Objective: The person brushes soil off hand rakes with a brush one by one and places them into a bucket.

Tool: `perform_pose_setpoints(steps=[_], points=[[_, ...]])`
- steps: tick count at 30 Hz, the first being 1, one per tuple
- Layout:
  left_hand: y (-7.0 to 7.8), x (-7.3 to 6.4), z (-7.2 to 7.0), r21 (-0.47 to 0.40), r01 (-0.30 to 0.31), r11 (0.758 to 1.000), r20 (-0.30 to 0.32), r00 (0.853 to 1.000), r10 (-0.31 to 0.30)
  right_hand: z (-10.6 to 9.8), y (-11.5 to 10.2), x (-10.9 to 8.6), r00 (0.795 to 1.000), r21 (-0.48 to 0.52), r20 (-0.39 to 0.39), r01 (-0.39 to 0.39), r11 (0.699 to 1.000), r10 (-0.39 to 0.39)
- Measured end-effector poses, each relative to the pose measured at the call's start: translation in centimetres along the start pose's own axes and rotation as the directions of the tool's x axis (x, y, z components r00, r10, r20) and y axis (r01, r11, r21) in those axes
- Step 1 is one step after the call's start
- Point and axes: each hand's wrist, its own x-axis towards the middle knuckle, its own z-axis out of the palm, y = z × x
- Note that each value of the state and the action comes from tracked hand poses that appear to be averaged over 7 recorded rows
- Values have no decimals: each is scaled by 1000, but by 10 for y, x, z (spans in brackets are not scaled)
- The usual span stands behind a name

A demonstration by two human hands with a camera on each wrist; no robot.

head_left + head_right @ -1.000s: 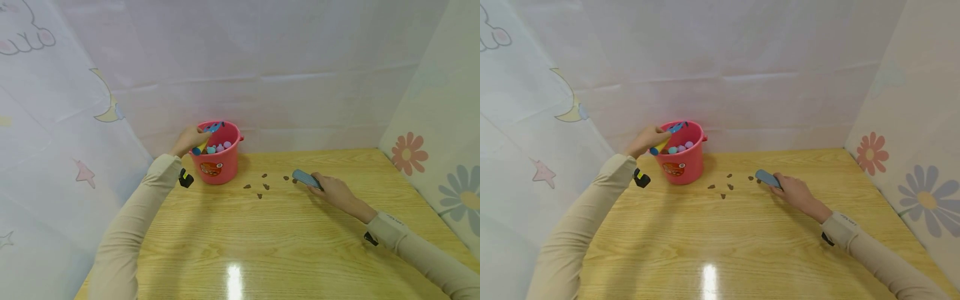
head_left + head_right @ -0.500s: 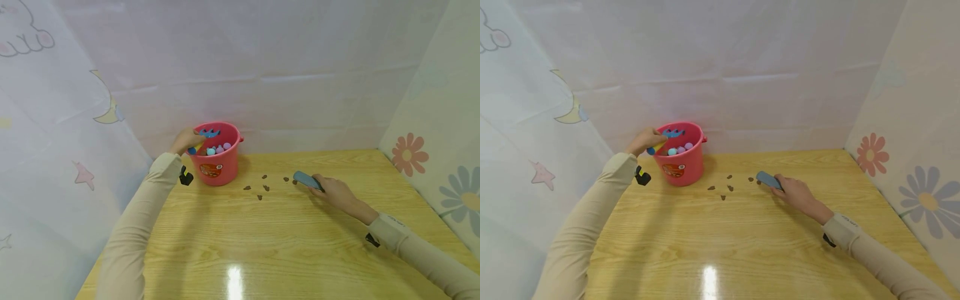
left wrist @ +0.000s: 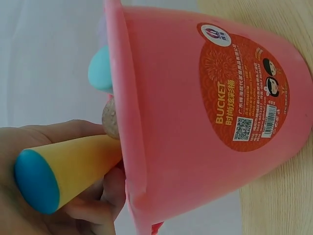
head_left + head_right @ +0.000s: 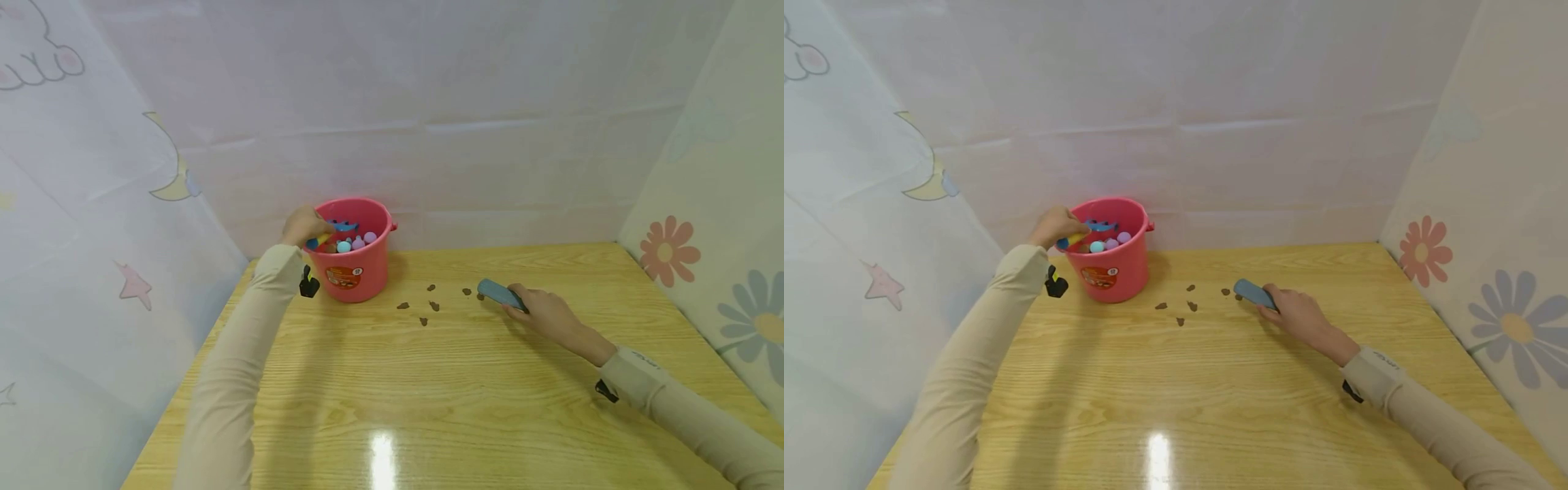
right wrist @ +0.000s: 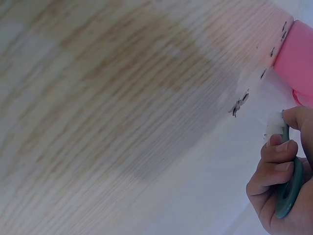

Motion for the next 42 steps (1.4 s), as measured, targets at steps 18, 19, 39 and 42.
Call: perform_pose_setpoints(steps=[18,19,39,42], points=[[-4,6,15,135,49,990,-92,995,-37,3,0,-2,1000,-12,-21,20,1000,-21],[-4,6,15,135,50,990,-92,995,-38,3,0,-2,1000,-10,-21,20,1000,-20],[-6,7,19,154,-7,988,-74,997,19,5,0,-3,1000,-5,-1,10,1000,-10],[-7,7,18,119,-18,993,-83,996,28,5,0,-2,1000,2,5,5,1000,-5]])
